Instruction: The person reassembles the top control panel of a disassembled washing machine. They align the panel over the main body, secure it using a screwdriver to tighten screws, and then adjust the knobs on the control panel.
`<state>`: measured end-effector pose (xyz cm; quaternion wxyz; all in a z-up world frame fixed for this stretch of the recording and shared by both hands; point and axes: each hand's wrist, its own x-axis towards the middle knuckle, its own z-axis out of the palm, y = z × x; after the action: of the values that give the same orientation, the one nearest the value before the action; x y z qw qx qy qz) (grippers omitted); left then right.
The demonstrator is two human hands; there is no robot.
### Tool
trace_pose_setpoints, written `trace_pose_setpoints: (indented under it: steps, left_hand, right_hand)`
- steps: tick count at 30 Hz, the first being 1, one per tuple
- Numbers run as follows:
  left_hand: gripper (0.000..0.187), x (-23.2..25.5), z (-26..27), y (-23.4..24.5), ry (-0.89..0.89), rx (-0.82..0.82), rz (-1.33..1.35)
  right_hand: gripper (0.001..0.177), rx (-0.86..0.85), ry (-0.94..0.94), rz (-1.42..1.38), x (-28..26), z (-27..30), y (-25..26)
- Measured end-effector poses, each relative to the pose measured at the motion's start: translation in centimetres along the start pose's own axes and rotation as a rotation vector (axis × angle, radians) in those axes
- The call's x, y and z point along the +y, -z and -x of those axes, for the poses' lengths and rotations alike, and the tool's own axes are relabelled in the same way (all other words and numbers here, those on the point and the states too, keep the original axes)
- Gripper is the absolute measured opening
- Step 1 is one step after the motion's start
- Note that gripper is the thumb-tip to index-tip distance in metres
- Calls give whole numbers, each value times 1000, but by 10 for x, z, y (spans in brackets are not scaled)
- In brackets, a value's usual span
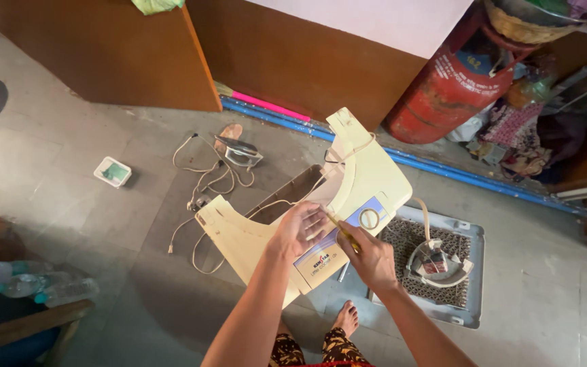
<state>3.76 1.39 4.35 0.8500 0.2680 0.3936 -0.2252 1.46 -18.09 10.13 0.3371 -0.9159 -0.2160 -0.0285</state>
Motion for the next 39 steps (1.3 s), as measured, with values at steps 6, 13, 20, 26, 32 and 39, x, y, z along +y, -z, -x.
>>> trace_pose_setpoints:
  steps: [6, 13, 20, 26, 32, 39]
  left_hand:
    - [14, 11, 0, 22, 91, -116, 31]
    - [25, 8, -9, 23, -249, 148, -558]
    - [20, 19, 17, 12, -518, 485, -1084]
    - [18, 13, 28, 4, -623, 528, -1274]
    - [34, -4, 18, 4, -876, 425, -1502]
    - [36, -28, -18, -7, -916, 457, -1803]
  right_hand:
    - [33, -162, -219, -353, 12, -3, -12]
    - [30, -210, -755, -856, 36, -17, -11]
    - [30, -98, -773, -835, 52, -18, 4]
    - [26, -114, -790, -790, 61, -12, -1]
    - [27, -133, -731, -731, 68, 0, -19]
    - [31, -183, -625, -358, 53, 9, -20]
